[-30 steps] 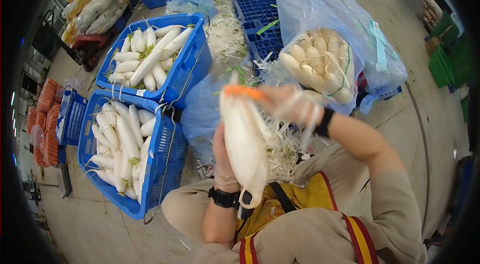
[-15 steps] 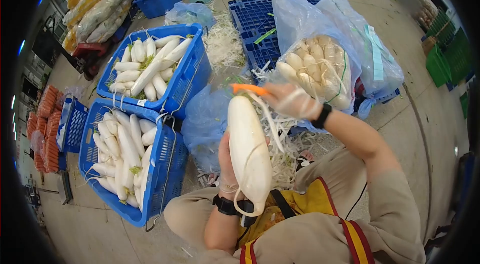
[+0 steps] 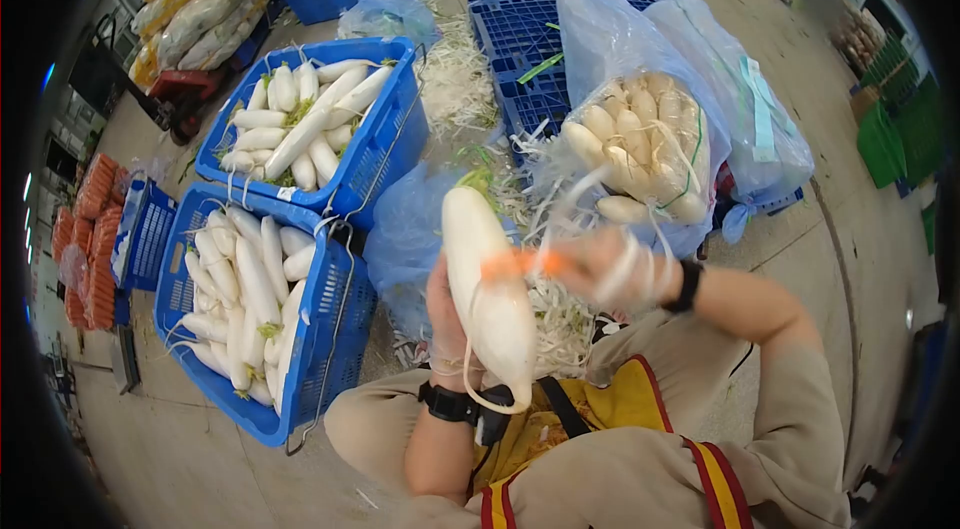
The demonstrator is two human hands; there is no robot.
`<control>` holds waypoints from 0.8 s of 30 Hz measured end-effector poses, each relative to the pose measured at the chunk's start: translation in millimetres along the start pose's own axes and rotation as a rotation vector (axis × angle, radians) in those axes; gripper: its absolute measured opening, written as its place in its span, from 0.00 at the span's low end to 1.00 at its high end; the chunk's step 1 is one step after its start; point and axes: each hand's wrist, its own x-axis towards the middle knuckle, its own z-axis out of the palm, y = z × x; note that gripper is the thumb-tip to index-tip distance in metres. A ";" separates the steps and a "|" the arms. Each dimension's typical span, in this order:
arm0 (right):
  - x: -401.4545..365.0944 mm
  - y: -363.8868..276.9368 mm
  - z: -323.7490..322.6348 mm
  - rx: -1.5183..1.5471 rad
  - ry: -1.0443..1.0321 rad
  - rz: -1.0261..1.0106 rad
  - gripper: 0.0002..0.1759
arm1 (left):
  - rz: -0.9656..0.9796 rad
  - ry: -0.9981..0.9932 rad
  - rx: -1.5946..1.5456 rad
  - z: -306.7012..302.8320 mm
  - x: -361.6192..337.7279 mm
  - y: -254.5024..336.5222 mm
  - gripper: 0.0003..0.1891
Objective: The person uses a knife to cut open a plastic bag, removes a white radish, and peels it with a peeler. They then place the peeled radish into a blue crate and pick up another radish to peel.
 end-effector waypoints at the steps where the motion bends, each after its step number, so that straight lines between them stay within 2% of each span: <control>1: 1.1 -36.8 -22.0 0.154 -0.096 -0.008 0.07 | -0.054 -0.044 -0.104 -8.6 1.8 4.8 0.25; 2: 1.2 -37.4 -19.1 0.160 -0.099 -0.006 0.07 | -0.114 -0.090 -0.205 -13.6 2.5 6.7 0.25; 4: 0.6 -37.2 -10.7 -0.064 -0.086 -0.130 0.06 | -0.129 -0.060 -0.210 -11.9 3.2 2.1 0.25; 6: 27.1 18.1 7.8 -0.153 -0.030 0.199 0.10 | -0.150 -0.047 -0.205 -3.7 -0.1 -5.5 0.25; 8: 35.2 78.7 11.4 -0.234 -0.096 0.182 0.16 | -0.208 0.030 -0.048 10.1 -8.0 -11.1 0.25; 9: 30.9 68.2 8.2 -0.232 -0.089 0.183 0.16 | -0.209 0.030 -0.041 7.3 -6.7 -9.1 0.25; 11: 25.6 17.2 -6.9 -0.187 0.097 0.027 0.16 | -0.168 -0.097 -0.130 -3.3 1.4 -3.2 0.26; 13: 4.7 -43.5 -25.6 0.139 -0.081 0.014 0.10 | -0.121 -0.053 -0.186 -6.0 -2.9 3.4 0.26; 14: 3.9 -46.1 -22.0 0.140 -0.082 0.013 0.10 | -0.083 -0.025 -0.232 -6.2 -2.7 6.1 0.26; 16: 2.2 -47.5 -14.9 0.041 -0.101 -0.161 0.09 | -0.101 -0.087 -0.244 -11.0 2.9 2.9 0.26; 18: 24.5 6.0 6.5 -0.160 -0.003 0.060 0.11 | -0.141 -0.149 -0.248 -7.2 -2.5 -3.4 0.27; 19: 42.3 19.6 -3.5 -0.124 0.026 0.293 0.10 | -0.147 -0.052 -0.170 2.9 -7.2 -5.7 0.27; 20: 42.5 53.0 2.7 -0.067 0.039 0.301 0.09 | -0.146 -0.006 -0.128 5.7 -8.9 -5.8 0.27; 21: 37.2 39.8 -5.7 -0.069 0.048 0.301 0.09 | -0.147 0.040 -0.085 8.8 -10.7 -5.8 0.27; 22: 31.7 13.7 -19.0 -0.588 0.122 0.035 0.07 | -0.129 0.036 -0.095 8.0 -8.3 -2.4 0.27; 24: 15.6 -24.4 -20.8 -0.129 -0.010 -0.077 0.04 | -0.100 0.050 -0.123 0.5 -6.3 0.0 0.27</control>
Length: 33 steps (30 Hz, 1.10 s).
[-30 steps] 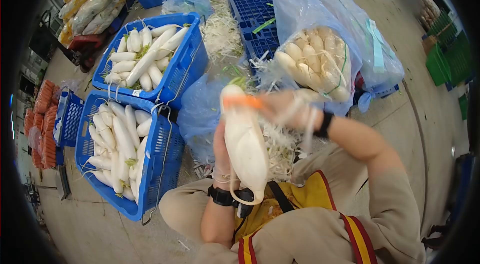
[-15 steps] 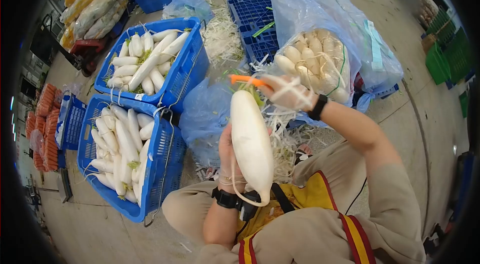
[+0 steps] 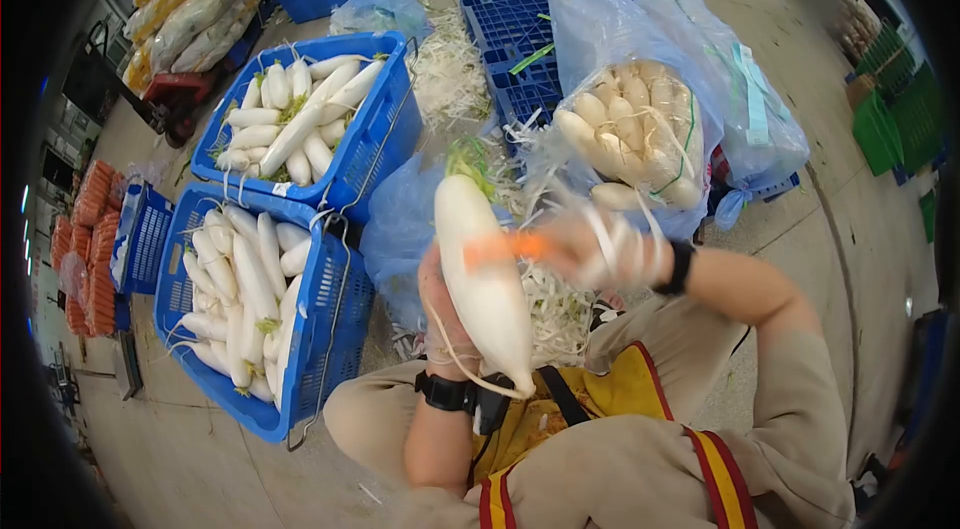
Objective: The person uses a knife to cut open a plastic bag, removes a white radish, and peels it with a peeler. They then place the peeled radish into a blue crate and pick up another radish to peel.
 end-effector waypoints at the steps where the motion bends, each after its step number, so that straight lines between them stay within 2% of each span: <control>1: -6.4 -18.9 -3.6 0.229 -0.070 -0.038 0.03 | -0.005 -0.024 -0.058 -7.2 2.0 3.5 0.27; 3: -20.2 -26.9 2.9 0.240 -0.164 -0.062 0.02 | -0.016 -0.053 -0.115 -8.7 6.7 5.1 0.27; 4: -24.2 3.1 33.0 0.438 -0.076 0.072 0.02 | -0.055 -0.056 -0.156 -5.9 7.7 2.7 0.27; 6: 4.0 42.3 31.2 -0.509 0.090 -0.131 0.05 | -0.104 -0.057 -0.194 -3.6 4.6 -6.2 0.27; 7: 8.3 50.5 25.2 -0.513 0.090 -0.126 0.05 | -0.102 -0.024 -0.101 -2.2 2.8 -11.1 0.27; 9: 17.7 61.0 18.4 -0.757 0.082 -0.078 0.13 | -0.092 0.002 0.000 -0.4 4.6 -9.0 0.27; 10: 10.4 48.1 13.2 -0.361 0.014 -0.043 0.16 | -0.084 -0.059 -0.021 -0.4 7.4 -4.7 0.27; 12: -24.1 8.3 23.2 0.059 0.092 -0.062 0.14 | -0.073 -0.104 -0.052 -9.0 7.0 -0.2 0.27; 13: -26.6 -5.0 23.8 0.061 0.093 -0.063 0.14 | -0.065 -0.152 -0.062 -16.6 7.8 2.3 0.26; 15: -26.3 -26.0 10.8 0.310 -0.158 -0.147 0.12 | -0.060 -0.201 -0.072 -13.2 7.5 2.4 0.25; 16: -11.0 -15.1 5.7 0.341 -0.132 -0.071 0.13 | -0.057 -0.089 -0.068 -0.5 1.1 -0.4 0.26; 17: 1.1 5.1 12.4 -0.038 -0.060 -0.090 0.15 | -0.052 0.019 -0.062 6.7 -3.1 -3.3 0.26; 18: 7.9 27.2 18.6 -0.426 0.012 -0.114 0.16 | -0.057 0.015 -0.060 5.4 -2.2 -6.3 0.26; 19: 8.7 40.8 17.4 -0.428 0.010 -0.110 0.16 | -0.088 -0.025 -0.060 1.1 -1.4 -9.9 0.28; 21: 15.8 57.5 16.6 0.114 -0.019 0.267 0.19 | -0.109 -0.069 -0.052 -2.6 2.8 -7.4 0.30; 22: 10.2 34.6 9.5 -0.171 -0.071 0.069 0.17 | -0.104 -0.118 -0.075 -2.5 6.8 -3.3 0.30; 24: -11.5 -14.9 -7.6 0.324 -0.340 0.203 0.16 | -0.094 -0.152 -0.107 -11.8 9.0 -1.4 0.30; 25: -13.5 -21.6 -2.6 0.323 -0.339 0.198 0.16 | -0.059 -0.189 -0.079 -19.0 12.3 -1.2 0.29; 27: -20.8 -27.6 8.0 0.298 -0.283 0.000 0.17 | -0.034 -0.226 -0.050 -21.0 13.2 -1.3 0.28; 28: -23.5 -1.7 28.6 0.367 -0.263 0.114 0.20 | -0.111 -0.162 -0.156 -16.1 8.4 -2.3 0.29; 29: -2.3 19.4 24.7 0.268 -0.274 0.248 0.22 | -0.182 -0.105 -0.262 -11.9 6.8 -4.0 0.30; 30: 16.2 38.1 20.0 0.165 -0.285 0.375 0.24 | -0.186 -0.109 -0.260 -10.8 6.0 -6.4 0.30; 31: 8.9 57.2 27.4 0.163 -0.282 0.376 0.24 | -0.171 -0.135 -0.165 -11.0 3.7 -8.4 0.30; 32: -4.4 81.6 45.5 0.191 -0.181 0.325 0.24 | -0.152 -0.162 -0.067 -10.7 3.1 -7.7 0.29; 33: -5.5 60.6 36.3 0.082 -0.107 0.151 0.18 | -0.144 -0.164 -0.058 -6.4 4.3 -4.2 0.29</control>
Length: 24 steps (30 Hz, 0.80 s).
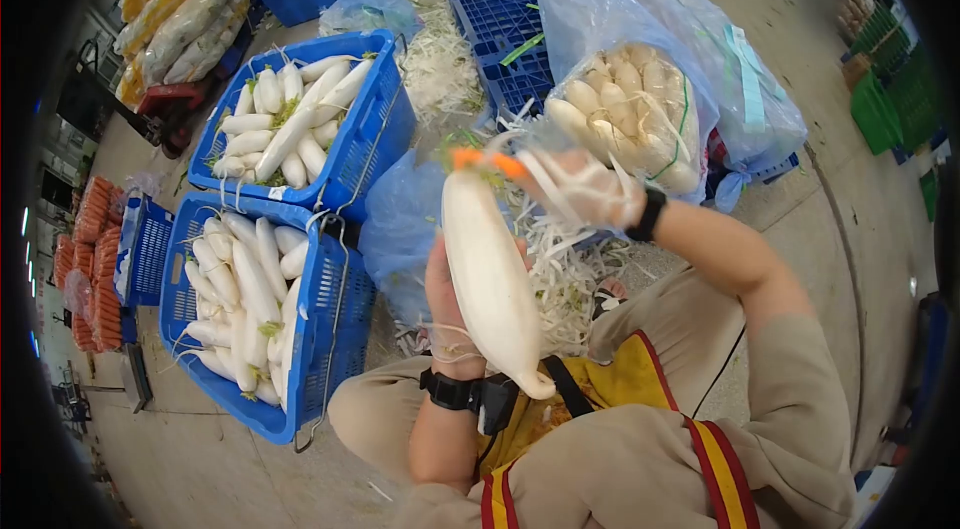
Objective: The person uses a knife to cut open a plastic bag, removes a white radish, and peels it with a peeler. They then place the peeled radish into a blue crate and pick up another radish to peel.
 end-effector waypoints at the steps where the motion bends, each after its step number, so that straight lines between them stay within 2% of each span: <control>1: -4.8 -22.3 -7.6 -0.138 0.100 -0.166 0.12 | 0.053 0.064 -0.019 6.4 2.5 2.3 0.29; 2: -9.7 -44.6 -15.1 -0.279 0.220 -0.312 0.07 | 0.101 0.134 -0.042 8.5 1.8 3.7 0.29; 3: -25.4 -66.4 -18.0 0.155 0.023 -0.235 0.06 | 0.108 0.135 -0.042 0.0 2.6 6.1 0.29; 5: -23.5 -73.9 -16.7 0.158 0.017 -0.301 0.05 | 0.082 -0.173 0.031 -22.5 6.9 9.4 0.30; 6: -16.5 -68.9 -10.1 0.175 0.096 -0.284 0.05 | 0.077 -0.169 0.029 -19.9 4.8 8.5 0.30; 7: -9.4 -63.6 -3.7 0.193 0.176 -0.268 0.05 | 0.018 -0.072 -0.018 -14.1 1.1 6.7 0.30; 8: 7.6 -41.1 0.6 0.034 0.177 -0.120 0.06 | -0.037 0.017 -0.062 -9.6 0.8 4.9 0.31; 9: 18.8 -19.9 0.6 -0.127 0.177 0.023 0.08 | -0.041 0.010 -0.061 -9.4 1.4 1.7 0.31; 10: 20.6 -7.1 0.8 -0.129 0.178 0.026 0.08 | -0.041 -0.034 -0.044 -11.3 0.1 -2.2 0.30; 12: 29.8 7.7 1.5 0.148 0.187 0.159 0.09 | -0.035 -0.083 -0.015 -3.4 1.2 0.0 0.30; 13: 19.1 -17.0 -7.8 -0.583 0.386 -0.285 0.08 | 0.058 0.021 0.025 10.5 1.8 0.7 0.31; 14: 3.9 -53.6 -22.4 0.074 0.150 0.024 0.08 | 0.147 0.135 0.059 16.1 -0.4 0.1 0.31; 15: -11.4 -71.6 -24.0 -0.019 0.162 -0.227 0.08 | 0.152 0.139 0.054 7.4 -1.3 2.8 0.31; 16: -18.9 -80.4 -23.4 -0.019 0.161 -0.231 0.08 | 0.129 0.019 0.045 -5.6 -1.7 8.1 0.30; 17: -25.0 -86.9 -22.8 0.095 0.071 -0.246 0.08 | 0.105 -0.100 0.037 -15.0 -1.5 10.5 0.29; 18: -28.2 -89.9 -22.4 0.209 -0.019 -0.257 0.10 | 0.106 -0.100 0.036 -9.5 -2.6 10.2 0.29; 19: -26.7 -70.1 -4.5 0.020 0.096 -0.146 0.06 | 0.055 0.019 -0.001 1.1 -5.7 8.0 0.29; 20: -12.4 -45.7 2.3 -0.040 0.084 -0.027 0.10 | 0.001 0.133 -0.035 8.1 -6.9 5.0 0.29; 21: 8.8 -22.9 -1.7 -0.104 0.072 0.091 0.17 | -0.007 0.128 -0.031 3.9 -4.8 0.4 0.29; 23: 26.4 -0.8 -18.7 -0.155 0.031 0.165 0.09 | -0.044 -0.036 -0.009 -10.0 1.6 -7.7 0.30; 24: 24.5 14.6 -7.8 -0.227 0.201 0.065 0.08 | -0.043 -0.039 0.000 -3.3 1.3 -5.2 0.30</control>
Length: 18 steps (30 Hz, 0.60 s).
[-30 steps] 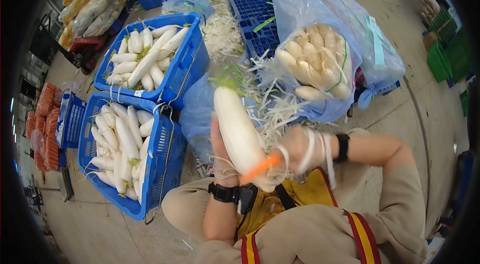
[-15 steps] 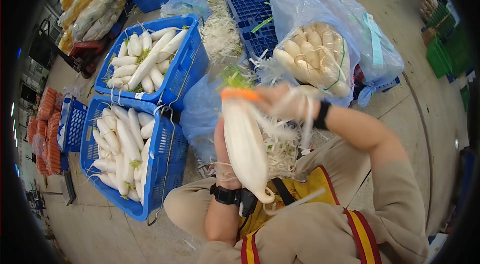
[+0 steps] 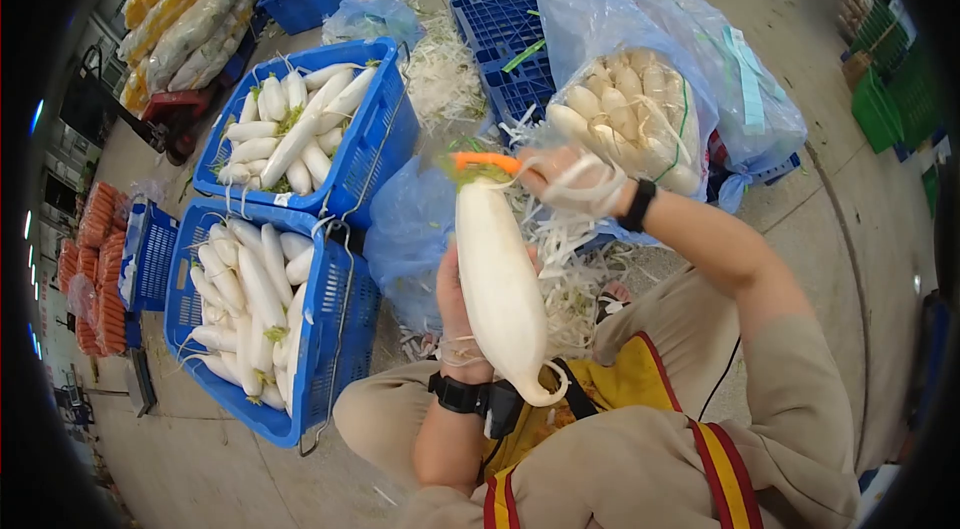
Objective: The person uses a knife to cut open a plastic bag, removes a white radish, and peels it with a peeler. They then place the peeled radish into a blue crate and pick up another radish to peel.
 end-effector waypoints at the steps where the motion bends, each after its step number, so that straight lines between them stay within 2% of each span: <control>1: -2.2 -15.5 -7.3 0.015 0.130 -0.139 0.08 | 0.072 0.077 -0.007 10.7 -0.3 2.7 0.30; 2: -20.1 -37.7 -19.2 0.123 0.074 -0.171 0.07 | 0.143 0.161 -0.021 15.4 -1.6 3.5 0.30; 3: -34.8 -64.0 -35.4 0.232 0.016 -0.198 0.07 | 0.147 0.164 -0.026 8.4 -2.4 5.8 0.30; 4: -46.5 -83.6 -55.7 0.421 -0.219 -0.114 0.07 | 0.136 0.041 -0.054 -3.5 -3.3 9.7 0.30; 5: -49.1 -86.1 -53.2 0.420 -0.219 -0.116 0.07 | 0.123 -0.083 -0.079 -11.4 -3.8 11.9 0.29; 6: -50.6 -85.8 -49.8 0.386 -0.231 -0.220 0.08 | 0.125 -0.087 -0.078 -13.0 -2.5 12.3 0.29; 7: -52.8 -83.9 -45.5 0.350 -0.239 -0.318 0.08 | 0.092 -0.007 -0.086 -13.6 -1.1 11.9 0.29; 8: -48.9 -67.4 -22.7 0.262 -0.130 -0.222 0.07 | 0.051 0.076 -0.094 -13.4 -2.3 9.2 0.29; 9: -31.2 -42.4 -4.9 0.165 -0.022 -0.134 0.07 | 0.046 0.067 -0.092 -9.3 -2.0 5.7 0.29; 10: -5.2 -30.1 -15.7 0.176 -0.190 0.158 0.07 | 0.011 0.076 -0.051 -3.4 -4.0 1.0 0.30; 11: 2.8 1.0 3.3 -0.015 -0.191 0.201 0.07 | -0.018 0.084 -0.009 1.4 -5.2 -2.7 0.30; 12: 2.0 4.8 -7.0 -0.055 -0.212 0.152 0.07 | -0.015 0.079 0.000 4.3 -5.2 -3.1 0.30; 14: -9.7 -28.3 -33.1 0.398 0.002 -0.158 0.07 | 0.082 0.105 0.049 8.0 -1.5 3.3 0.31; 16: -38.3 -64.1 -47.0 0.490 -0.072 -0.297 0.07 | 0.111 0.052 0.004 2.5 -6.0 9.8 0.31; 18: -30.5 -60.2 -40.8 0.446 -0.127 -0.260 0.07 | 0.124 -0.005 -0.027 -1.8 -5.8 14.8 0.31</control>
